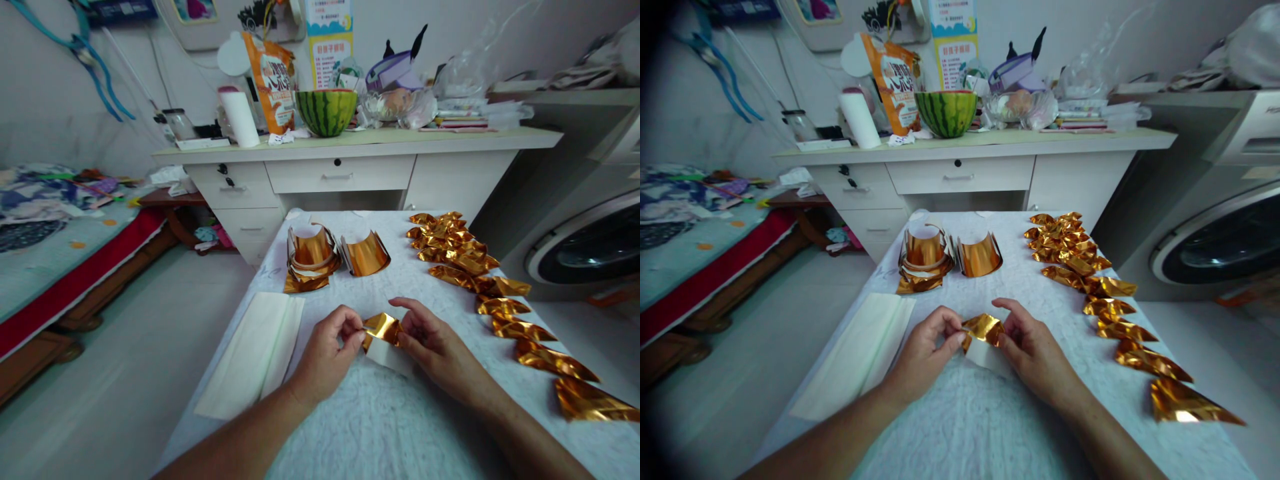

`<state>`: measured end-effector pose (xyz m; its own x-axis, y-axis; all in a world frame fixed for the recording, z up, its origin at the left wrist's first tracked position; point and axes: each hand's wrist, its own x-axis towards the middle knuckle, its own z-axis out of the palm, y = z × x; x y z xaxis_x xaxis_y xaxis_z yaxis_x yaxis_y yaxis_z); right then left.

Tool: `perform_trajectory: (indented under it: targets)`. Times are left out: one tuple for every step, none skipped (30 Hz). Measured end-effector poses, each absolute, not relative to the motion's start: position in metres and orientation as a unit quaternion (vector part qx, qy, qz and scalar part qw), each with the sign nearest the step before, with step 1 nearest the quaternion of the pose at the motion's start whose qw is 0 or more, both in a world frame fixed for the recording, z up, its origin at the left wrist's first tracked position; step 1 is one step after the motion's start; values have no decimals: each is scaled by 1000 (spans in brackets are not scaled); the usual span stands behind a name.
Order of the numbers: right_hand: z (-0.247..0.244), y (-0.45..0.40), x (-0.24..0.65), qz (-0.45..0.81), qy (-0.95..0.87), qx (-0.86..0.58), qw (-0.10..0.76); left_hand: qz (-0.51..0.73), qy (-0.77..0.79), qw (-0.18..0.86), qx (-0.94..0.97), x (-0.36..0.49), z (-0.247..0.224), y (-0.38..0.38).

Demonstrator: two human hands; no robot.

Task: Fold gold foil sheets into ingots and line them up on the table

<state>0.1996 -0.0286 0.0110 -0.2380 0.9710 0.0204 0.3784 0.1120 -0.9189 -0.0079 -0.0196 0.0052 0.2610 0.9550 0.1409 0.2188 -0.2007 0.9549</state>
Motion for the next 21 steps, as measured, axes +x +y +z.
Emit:
perform_trajectory:
  targets:
    - [11, -30, 199, 430, -668, -505, 339, 416, 447, 446, 654, -8, 5, -19]
    - [12, -31, 199, 436, -673, -498, 330, 419, 445, 444, 655, -9, 6, -19]
    - [12, -32, 198, 443, -677, -490, 325, 421, 442, 440, 659, -9, 6, -19]
    - [11, -32, 198, 450, -680, -482, 321, 423, 438, 432, 665, -10, 7, -18]
    - [11, -33, 197, 456, -682, -475, 318, 425, 432, 422, 674, -11, 7, -18]
    - [11, -33, 197, 459, -685, -470, 316, 427, 426, 411, 683, -12, 8, -17]
    - [12, -33, 196, 458, -688, -468, 312, 429, 421, 401, 691, -12, 8, -16]
    - [12, -33, 196, 453, -692, -470, 308, 429, 418, 392, 698, -13, 9, -15]
    - [13, -32, 195, 445, -696, -474, 303, 429, 417, 384, 703, -13, 9, -14]
    - [14, -32, 195, 437, -700, -480, 299, 427, 419, 377, 707, -13, 9, -13]
    - [15, -32, 194, 428, -704, -485, 295, 424, 422, 370, 710, -13, 10, -12]
    - [16, -32, 194, 419, -707, -488, 293, 421, 426, 364, 713, -12, 10, -12]
    - [17, -33, 194, 410, -711, -491, 291, 419, 430, 357, 716, -12, 11, -11]
    - [17, -33, 193, 402, -715, -494, 288, 417, 433, 350, 719, -11, 11, -11]
    - [17, -33, 193, 395, -719, -497, 285, 416, 434, 344, 721, -11, 11, -10]
    - [17, -34, 193, 387, -722, -499, 282, 415, 434, 338, 724, -11, 11, -10]
    - [17, -34, 192, 382, -724, -500, 281, 415, 434, 332, 727, -10, 11, -10]
    - [17, -34, 192, 380, -725, -501, 281, 416, 433, 327, 730, -10, 11, -10]
    - [17, -34, 191, 380, -725, -500, 283, 416, 432, 321, 733, -10, 11, -10]
    - [17, -34, 191, 383, -724, -497, 285, 418, 431, 316, 735, -10, 11, -10]
    - [18, -34, 190, 388, -722, -496, 287, 420, 430, 310, 737, -10, 11, -11]
